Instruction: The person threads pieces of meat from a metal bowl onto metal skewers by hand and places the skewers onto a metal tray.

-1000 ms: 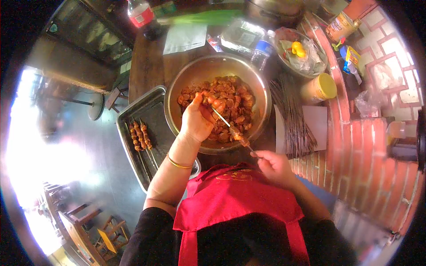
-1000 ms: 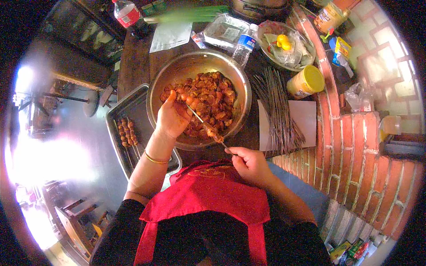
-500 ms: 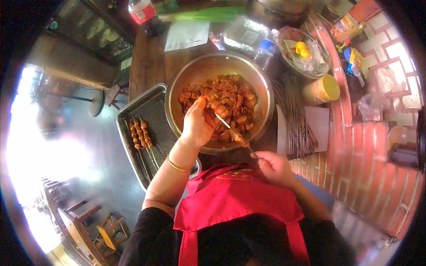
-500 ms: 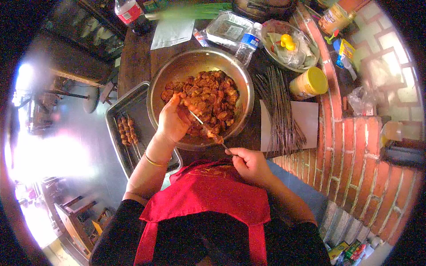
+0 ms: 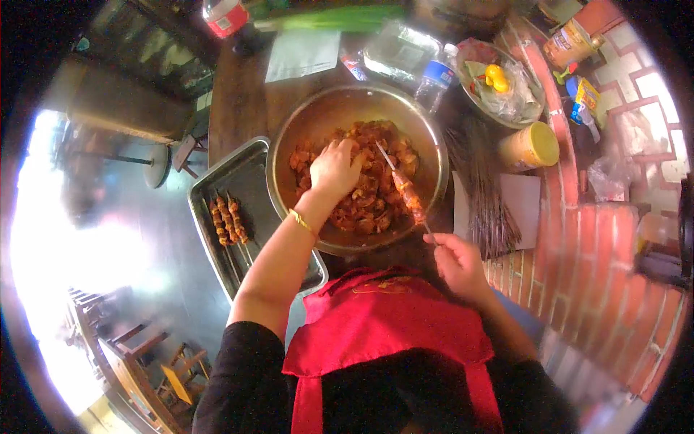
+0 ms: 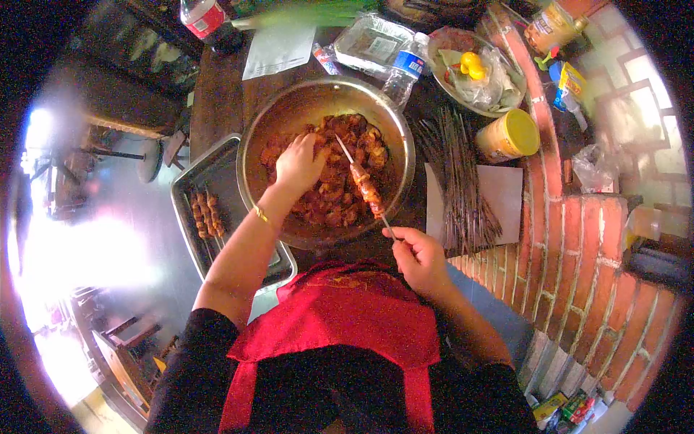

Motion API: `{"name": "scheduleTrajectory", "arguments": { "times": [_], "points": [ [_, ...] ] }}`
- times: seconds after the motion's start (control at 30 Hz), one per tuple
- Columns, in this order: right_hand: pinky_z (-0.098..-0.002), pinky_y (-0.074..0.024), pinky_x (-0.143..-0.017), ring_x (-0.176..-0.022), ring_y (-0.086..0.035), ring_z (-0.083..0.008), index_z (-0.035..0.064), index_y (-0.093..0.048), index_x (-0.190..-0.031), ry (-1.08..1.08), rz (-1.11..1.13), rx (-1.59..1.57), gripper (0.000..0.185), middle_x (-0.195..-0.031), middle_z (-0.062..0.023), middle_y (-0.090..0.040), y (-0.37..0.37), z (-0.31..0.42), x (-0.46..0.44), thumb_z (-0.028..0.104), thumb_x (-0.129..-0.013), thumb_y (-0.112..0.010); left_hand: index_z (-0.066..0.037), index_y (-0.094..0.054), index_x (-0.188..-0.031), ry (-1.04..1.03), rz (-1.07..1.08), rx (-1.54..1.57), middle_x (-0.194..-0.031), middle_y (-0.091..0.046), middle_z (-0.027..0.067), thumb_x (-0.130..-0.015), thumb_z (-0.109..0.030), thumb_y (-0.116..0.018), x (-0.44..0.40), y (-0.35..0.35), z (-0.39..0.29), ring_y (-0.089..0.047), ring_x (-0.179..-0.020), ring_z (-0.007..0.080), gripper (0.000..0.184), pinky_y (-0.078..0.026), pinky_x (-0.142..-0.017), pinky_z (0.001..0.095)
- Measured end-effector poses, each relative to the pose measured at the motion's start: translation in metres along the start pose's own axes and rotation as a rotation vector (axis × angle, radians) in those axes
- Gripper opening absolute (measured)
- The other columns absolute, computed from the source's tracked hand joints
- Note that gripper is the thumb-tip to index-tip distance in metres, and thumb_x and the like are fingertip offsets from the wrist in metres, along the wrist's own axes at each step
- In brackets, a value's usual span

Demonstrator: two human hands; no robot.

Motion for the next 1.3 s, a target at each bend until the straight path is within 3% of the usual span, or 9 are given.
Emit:
{"name": "scheduleTrajectory", "arguments": {
  "times": [0.13, 0.3, 0.47, 0.6, 0.7, 0.73, 0.83, 0.97, 1.3],
  "points": [
    [-0.0205, -0.0363, -0.048, -0.052, -0.043, -0.0024, 0.0023, -0.061, -0.110, 0.058, 0.003, 0.053, 0.025, -0.060, 0.0055, -0.047, 0.006, -0.002, 0.001, 0.006, -0.088, -0.050, -0.007, -0.058, -0.103, 0.031, 0.448, -0.225, -0.102, -0.061, 0.0151, -0.081, -0.034, -0.058, -0.019, -0.022, 0.009, -0.059, -0.099, 0.0317, 0.035, -0.049, -0.081, 0.0443],
    [-0.0208, -0.0369, -0.048, -0.052, -0.043, -0.0028, 0.0024, -0.061, -0.110, 0.051, 0.003, 0.039, 0.025, -0.061, 0.0049, -0.048, 0.004, 0.000, 0.003, 0.006, -0.088, -0.051, -0.006, -0.061, -0.101, 0.168, 0.469, -0.238, -0.104, -0.063, 0.0142, -0.083, -0.030, -0.057, -0.022, -0.011, 0.008, -0.060, -0.100, 0.0308, 0.030, -0.050, -0.080, 0.0435],
    [-0.0208, -0.0371, -0.049, -0.053, -0.044, -0.0028, 0.0022, -0.061, -0.109, 0.113, 0.026, 0.100, 0.024, -0.062, 0.0045, -0.049, -0.002, 0.008, 0.006, 0.006, -0.088, -0.051, -0.006, -0.062, -0.099, 0.008, 0.587, -0.222, -0.104, -0.064, 0.0130, -0.083, -0.032, -0.053, -0.016, -0.024, 0.012, -0.059, -0.100, 0.0314, 0.032, -0.049, -0.081, 0.0449],
    [-0.0206, -0.0367, -0.050, -0.055, -0.043, -0.0023, 0.0018, -0.062, -0.108, 0.090, 0.001, 0.068, 0.024, -0.062, 0.0046, -0.049, 0.002, 0.005, 0.016, 0.006, -0.087, -0.050, -0.003, -0.062, -0.098, -0.007, 0.398, -0.074, -0.097, -0.065, 0.0131, -0.084, -0.027, -0.056, -0.006, -0.013, 0.018, -0.061, -0.097, 0.0271, 0.028, -0.050, -0.079, 0.0403],
    [-0.0202, -0.0360, -0.050, -0.056, -0.042, -0.0019, 0.0014, -0.062, -0.108, 0.130, 0.019, 0.089, 0.025, -0.063, 0.0051, -0.048, 0.000, 0.003, 0.022, 0.005, -0.087, -0.050, -0.003, -0.061, -0.097, 0.371, 0.184, 1.098, -0.089, -0.063, 0.0054, -0.090, -0.020, -0.058, 0.013, -0.002, 0.021, -0.060, -0.090, 0.0159, 0.019, -0.050, -0.073, 0.0321],
    [-0.0202, -0.0356, -0.050, -0.056, -0.042, -0.0019, 0.0012, -0.062, -0.108, 0.120, 0.042, 0.081, 0.025, -0.063, 0.0050, -0.048, -0.002, 0.000, 0.023, 0.005, -0.087, -0.050, -0.003, -0.061, -0.097, 0.375, 0.174, 1.097, -0.089, -0.063, 0.0054, -0.090, -0.020, -0.058, 0.020, -0.001, 0.017, -0.060, -0.090, 0.0159, 0.019, -0.050, -0.073, 0.0321],
    [-0.0202, -0.0355, -0.050, -0.056, -0.042, -0.0022, 0.0009, -0.062, -0.108, 0.119, 0.089, 0.092, 0.025, -0.063, 0.0046, -0.049, -0.010, 0.000, 0.027, 0.005, -0.086, -0.050, -0.006, -0.056, -0.108, 0.582, 0.108, 2.030, -0.103, -0.064, 0.0082, -0.095, -0.026, -0.048, 0.038, -0.003, 0.004, -0.062, -0.091, 0.0229, 0.025, -0.055, -0.078, 0.0368],
    [-0.0207, -0.0375, -0.052, -0.057, -0.043, -0.0030, 0.0004, -0.063, -0.108, 0.160, 0.115, 0.151, 0.026, -0.065, 0.0034, -0.051, -0.016, 0.007, 0.032, 0.005, -0.086, -0.051, -0.007, -0.056, -0.104, 0.852, 0.021, 2.390, -0.102, -0.063, 0.0104, -0.097, -0.032, -0.040, 0.048, -0.001, -0.004, -0.062, -0.091, 0.0237, 0.030, -0.056, -0.079, 0.0348],
    [-0.0212, -0.0389, -0.053, -0.058, -0.044, -0.0041, 0.0004, -0.063, -0.106, 0.213, 0.051, 0.228, 0.025, -0.065, 0.0007, -0.054, -0.017, 0.012, 0.040, 0.005, -0.085, -0.051, -0.004, -0.053, -0.103, 0.602, 0.104, 2.339, -0.094, -0.061, 0.0098, -0.098, -0.028, -0.041, 0.047, 0.015, -0.030, -0.061, -0.086, 0.0228, 0.027, -0.055, -0.077, 0.0353]
  ]
}}
Point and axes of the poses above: each hand's wrist, its own x-axis away from the middle knuckle, its own y-axis out of the back of the hand, z = x × y, the point moved 4 cm from there along -x, towards the middle knuckle
